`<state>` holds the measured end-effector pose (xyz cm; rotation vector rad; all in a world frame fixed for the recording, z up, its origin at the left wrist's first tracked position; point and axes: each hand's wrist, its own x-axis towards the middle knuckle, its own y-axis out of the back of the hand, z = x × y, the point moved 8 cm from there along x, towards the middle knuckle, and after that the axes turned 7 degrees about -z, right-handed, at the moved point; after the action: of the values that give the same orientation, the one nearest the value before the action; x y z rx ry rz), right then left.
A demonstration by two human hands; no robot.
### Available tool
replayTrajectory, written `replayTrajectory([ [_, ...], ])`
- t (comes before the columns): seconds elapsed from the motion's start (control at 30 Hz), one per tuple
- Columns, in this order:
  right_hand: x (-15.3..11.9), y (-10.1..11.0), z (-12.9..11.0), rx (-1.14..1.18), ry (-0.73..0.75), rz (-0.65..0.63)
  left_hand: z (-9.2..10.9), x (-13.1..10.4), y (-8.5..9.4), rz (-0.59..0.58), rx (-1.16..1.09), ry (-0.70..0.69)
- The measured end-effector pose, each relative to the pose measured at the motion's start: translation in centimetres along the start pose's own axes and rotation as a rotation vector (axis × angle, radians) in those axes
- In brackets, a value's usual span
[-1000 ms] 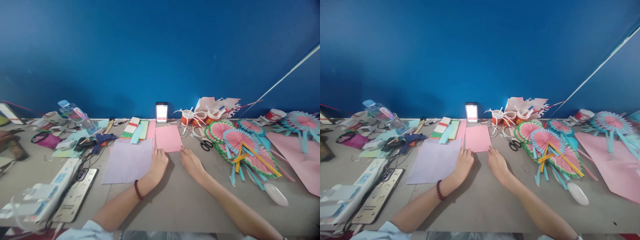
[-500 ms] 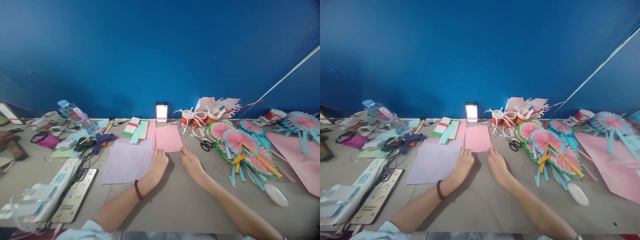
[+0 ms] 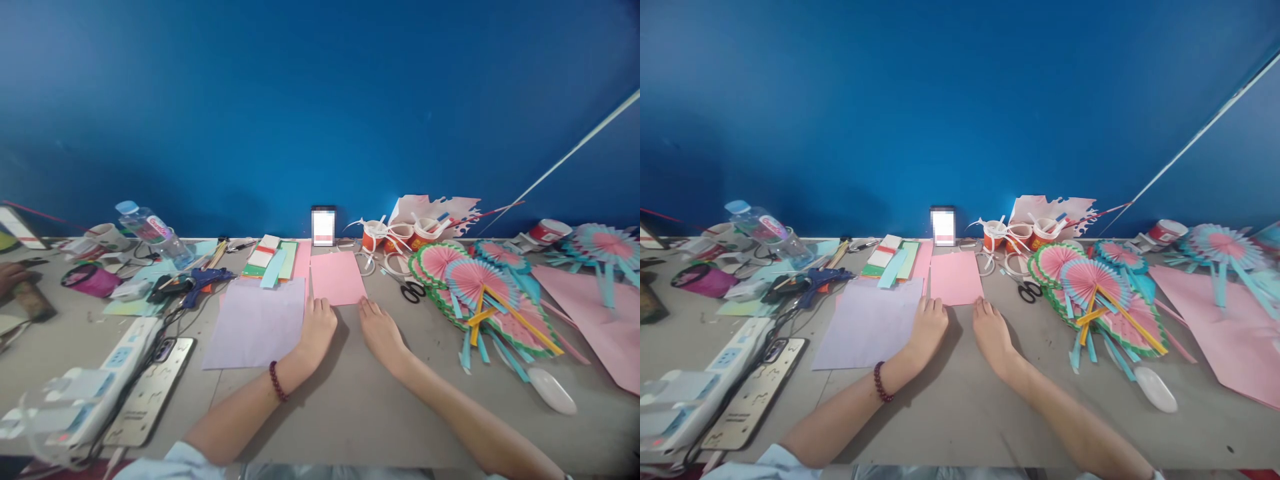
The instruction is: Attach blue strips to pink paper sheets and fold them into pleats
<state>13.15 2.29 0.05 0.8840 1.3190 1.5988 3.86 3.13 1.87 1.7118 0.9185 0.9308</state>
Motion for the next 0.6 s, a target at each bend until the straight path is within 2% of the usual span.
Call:
replayTrajectory([
  [0.2,0.7,0.7,1.1,0.09,0.009,-0.007,-1.9,0.4,-0.3,0.013,-0.168,-0.011],
  [0.33,1.5,1.0,2.5,0.2,0.001,0.025,-2.8,0.8,-0.5,0.042,-0.197,-0.034],
  [0.43,1.8,0.9,3.0,0.218,0.009,0.069,-2.5,1.0,-0.2,0.096,-0.193,-0.087],
  [0.6,2.0,0.4,3.3,0.252,0.039,0.144,-0.7,1.1,0.3,0.153,-0.188,-0.307],
])
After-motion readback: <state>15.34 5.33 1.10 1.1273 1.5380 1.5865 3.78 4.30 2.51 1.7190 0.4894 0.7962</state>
